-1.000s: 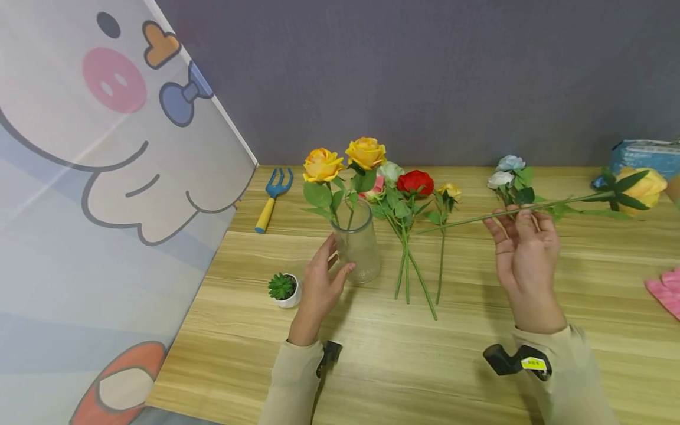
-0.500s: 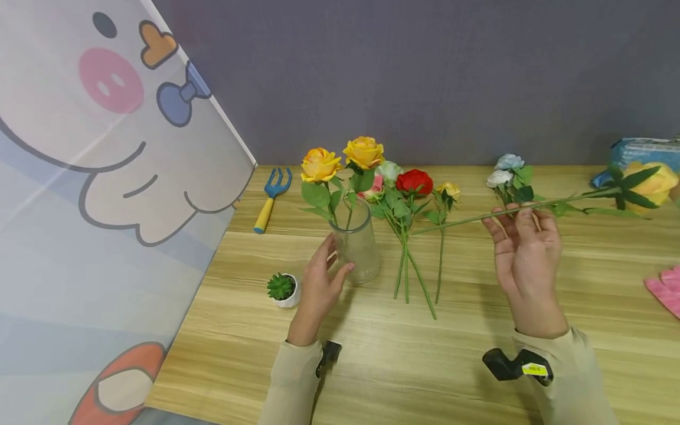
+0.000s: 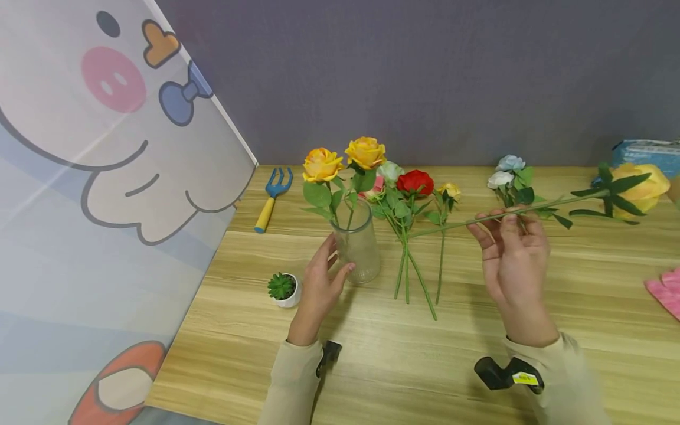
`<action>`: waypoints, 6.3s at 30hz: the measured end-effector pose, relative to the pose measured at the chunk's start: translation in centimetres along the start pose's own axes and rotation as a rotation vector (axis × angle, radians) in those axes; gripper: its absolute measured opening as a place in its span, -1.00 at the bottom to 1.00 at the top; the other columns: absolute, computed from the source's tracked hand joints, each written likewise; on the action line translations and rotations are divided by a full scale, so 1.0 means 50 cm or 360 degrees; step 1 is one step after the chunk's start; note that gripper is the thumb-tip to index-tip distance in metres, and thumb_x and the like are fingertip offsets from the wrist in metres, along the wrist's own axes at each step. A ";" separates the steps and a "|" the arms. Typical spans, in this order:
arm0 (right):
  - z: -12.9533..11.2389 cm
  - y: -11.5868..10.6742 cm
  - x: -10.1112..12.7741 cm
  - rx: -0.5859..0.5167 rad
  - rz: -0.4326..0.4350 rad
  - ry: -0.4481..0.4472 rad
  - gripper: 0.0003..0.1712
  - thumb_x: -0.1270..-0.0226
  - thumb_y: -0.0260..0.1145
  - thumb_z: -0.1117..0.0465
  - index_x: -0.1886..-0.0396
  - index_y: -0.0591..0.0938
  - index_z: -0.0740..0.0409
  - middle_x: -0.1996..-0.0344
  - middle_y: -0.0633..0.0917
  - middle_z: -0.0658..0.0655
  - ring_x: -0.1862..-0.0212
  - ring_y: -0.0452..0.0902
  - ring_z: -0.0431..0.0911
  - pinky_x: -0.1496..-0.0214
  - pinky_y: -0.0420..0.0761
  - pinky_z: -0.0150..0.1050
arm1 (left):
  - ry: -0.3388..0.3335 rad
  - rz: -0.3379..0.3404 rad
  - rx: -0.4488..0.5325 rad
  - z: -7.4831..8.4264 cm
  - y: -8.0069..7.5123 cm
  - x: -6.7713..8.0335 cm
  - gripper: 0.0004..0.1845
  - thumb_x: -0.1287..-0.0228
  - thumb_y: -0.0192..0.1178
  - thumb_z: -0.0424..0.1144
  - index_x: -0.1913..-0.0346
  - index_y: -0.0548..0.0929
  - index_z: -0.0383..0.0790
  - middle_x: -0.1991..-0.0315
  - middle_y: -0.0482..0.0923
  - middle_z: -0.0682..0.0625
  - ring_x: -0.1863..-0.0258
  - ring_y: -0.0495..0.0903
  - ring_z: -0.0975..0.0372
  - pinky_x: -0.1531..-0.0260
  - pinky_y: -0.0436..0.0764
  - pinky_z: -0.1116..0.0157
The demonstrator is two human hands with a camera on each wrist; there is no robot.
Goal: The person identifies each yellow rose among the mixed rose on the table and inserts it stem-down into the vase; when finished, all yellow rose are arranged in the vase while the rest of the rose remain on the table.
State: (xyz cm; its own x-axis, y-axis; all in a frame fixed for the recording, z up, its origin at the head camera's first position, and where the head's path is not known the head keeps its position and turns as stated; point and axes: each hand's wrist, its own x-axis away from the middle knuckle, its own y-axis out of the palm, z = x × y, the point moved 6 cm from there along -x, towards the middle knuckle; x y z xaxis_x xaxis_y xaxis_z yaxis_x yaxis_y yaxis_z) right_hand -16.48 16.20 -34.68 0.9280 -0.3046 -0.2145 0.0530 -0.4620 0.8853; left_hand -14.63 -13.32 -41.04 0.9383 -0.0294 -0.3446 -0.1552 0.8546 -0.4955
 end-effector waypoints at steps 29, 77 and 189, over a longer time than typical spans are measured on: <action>0.035 0.065 0.003 0.0095 -0.0194 -0.0059 -0.86 -0.49 0.20 0.41 0.10 0.49 0.46 0.27 0.67 0.32 0.23 0.73 0.09 0.15 0.85 -0.17 | 0.0023 0.0005 0.0021 -0.004 -0.002 -0.003 -0.24 -0.27 0.40 -0.49 -0.46 0.29 -0.57 -0.37 0.41 -0.46 -0.31 0.52 -0.23 -0.24 0.66 0.07; 0.088 0.201 -0.044 0.0861 -0.0574 -0.0595 -0.84 -0.42 0.16 0.63 0.21 0.65 0.47 0.35 0.76 0.12 0.29 0.78 -0.12 0.25 0.83 -0.32 | 0.0065 0.0007 -0.0010 -0.001 0.001 0.002 -0.25 -0.25 0.41 -0.47 -0.43 0.31 -0.60 -0.35 0.43 -0.48 -0.28 0.55 -0.25 -0.20 0.69 0.08; 0.098 -0.222 -0.134 0.2007 -0.0202 0.1121 -0.32 -0.70 -0.09 0.09 -0.48 0.23 0.61 0.40 0.68 -0.15 0.38 0.72 -0.32 0.19 0.83 -0.33 | 0.0011 0.0002 0.0020 0.003 0.000 0.003 -0.28 -0.34 0.36 -0.44 -0.47 0.29 -0.55 -0.38 0.42 -0.43 -0.31 0.53 -0.22 -0.22 0.67 0.02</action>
State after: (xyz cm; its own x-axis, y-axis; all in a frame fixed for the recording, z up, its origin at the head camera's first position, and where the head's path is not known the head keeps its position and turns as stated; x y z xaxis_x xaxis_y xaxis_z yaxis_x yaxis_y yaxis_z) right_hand -25.10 19.29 -45.07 0.9467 0.0865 0.3103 0.1382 -0.9792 -0.1488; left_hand -14.46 -13.26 -40.99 0.9359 -0.0319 -0.3510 -0.1527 0.8610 -0.4852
